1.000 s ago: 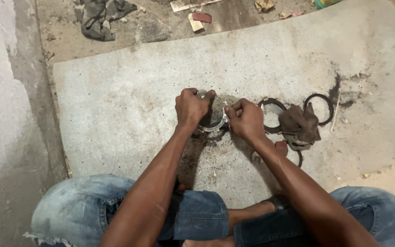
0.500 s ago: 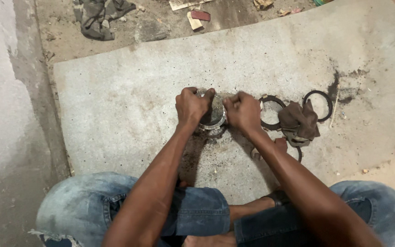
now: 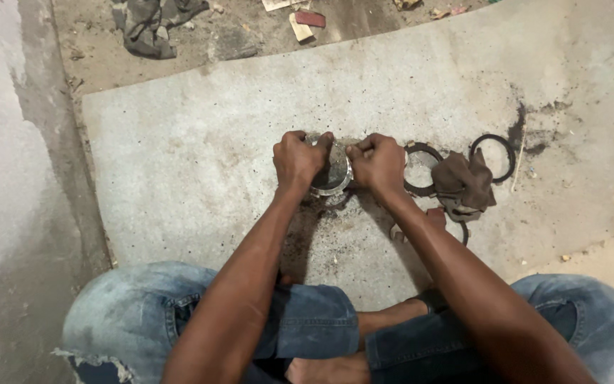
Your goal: The person sits on the floor and uses a wrench to strike a metal ring held against a stone block. They then wipe the ring with a cloth and use a small abrasive block to rub the inner surface of the ring. The person repeats the striking and rubbing actions on the metal ring.
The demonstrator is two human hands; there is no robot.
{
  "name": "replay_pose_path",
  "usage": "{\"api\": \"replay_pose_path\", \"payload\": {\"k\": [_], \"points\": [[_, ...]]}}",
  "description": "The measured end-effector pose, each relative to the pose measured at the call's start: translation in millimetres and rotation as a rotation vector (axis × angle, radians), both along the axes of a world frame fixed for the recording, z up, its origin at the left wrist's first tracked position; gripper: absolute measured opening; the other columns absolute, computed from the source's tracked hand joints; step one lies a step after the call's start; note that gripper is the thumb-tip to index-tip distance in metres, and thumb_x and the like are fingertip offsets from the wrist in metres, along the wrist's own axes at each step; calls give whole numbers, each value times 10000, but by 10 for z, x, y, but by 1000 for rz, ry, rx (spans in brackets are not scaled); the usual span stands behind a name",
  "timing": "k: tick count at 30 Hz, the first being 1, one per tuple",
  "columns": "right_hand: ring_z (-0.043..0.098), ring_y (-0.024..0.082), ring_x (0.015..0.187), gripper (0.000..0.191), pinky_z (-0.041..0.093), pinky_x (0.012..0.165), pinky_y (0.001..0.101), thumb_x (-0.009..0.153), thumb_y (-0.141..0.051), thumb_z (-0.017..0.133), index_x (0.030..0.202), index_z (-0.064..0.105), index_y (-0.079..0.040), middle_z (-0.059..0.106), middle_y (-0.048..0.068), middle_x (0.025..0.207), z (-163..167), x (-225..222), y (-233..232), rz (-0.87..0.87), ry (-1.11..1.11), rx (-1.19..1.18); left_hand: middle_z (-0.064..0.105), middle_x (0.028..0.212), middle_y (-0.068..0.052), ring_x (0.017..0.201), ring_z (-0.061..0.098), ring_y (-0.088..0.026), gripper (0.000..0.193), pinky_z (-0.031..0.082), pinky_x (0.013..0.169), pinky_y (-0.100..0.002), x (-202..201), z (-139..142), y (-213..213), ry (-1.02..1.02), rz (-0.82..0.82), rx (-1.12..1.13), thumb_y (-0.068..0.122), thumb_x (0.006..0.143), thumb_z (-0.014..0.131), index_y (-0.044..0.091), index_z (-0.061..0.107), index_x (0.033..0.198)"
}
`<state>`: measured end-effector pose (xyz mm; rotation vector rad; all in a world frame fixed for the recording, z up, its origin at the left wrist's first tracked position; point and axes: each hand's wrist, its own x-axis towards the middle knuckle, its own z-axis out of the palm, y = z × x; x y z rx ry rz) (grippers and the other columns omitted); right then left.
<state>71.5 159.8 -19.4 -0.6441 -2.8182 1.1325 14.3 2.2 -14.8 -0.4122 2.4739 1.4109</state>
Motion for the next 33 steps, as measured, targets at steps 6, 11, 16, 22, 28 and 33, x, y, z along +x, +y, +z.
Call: {"api": "replay_pose_path", "payload": {"k": [6,11,16,22,28,33], "points": [[628,153,563,178,503,523,339,925,-201,744,840,732,-44,720,102,727,-22,35,-16,94,24,-97,770,876,-259,776,767,-304,647,612,772,-397,11,-38,-3,15,-22,-7,441,846,825,-106,708,1173],[653,137,575,185,511,620,295,937,-188,740,817,742,-46,736,99,737,-20,50,-26,53,50,-94,759,793,-229,616,759,-307,676,614,565,-454,-3,-2,31,-125,3,67,384,843,776,-55,578,1317],[623,149,553,157,506,475,320,942,-172,705,858,729,-41,720,103,736,57,34,-72,3,-2,-115,756,771,-206,598,729,-247,581,598,572,-389,10,16,23,-84,-33,40,394,888,782,-96,702,1190],[612,150,519,167,475,453,315,928,-181,736,862,738,-28,730,114,719,19,50,-29,51,21,-5,764,781,-225,659,766,-288,606,620,641,-428,8,12,10,-57,-23,35,389,858,787,-100,667,1195],[633,158,533,176,511,480,329,932,-175,747,855,739,-17,730,114,724,-89,25,-13,71,157,47,739,914,-280,821,766,-353,665,619,764,-439,21,32,16,-8,0,-17,412,817,832,-97,668,1211],[660,174,576,114,534,522,347,898,-128,755,856,753,-23,747,120,731,-103,42,25,82,155,97,732,958,-303,845,770,-371,676,623,764,-425,11,28,13,1,21,-3,403,819,825,-104,650,1231]]}}
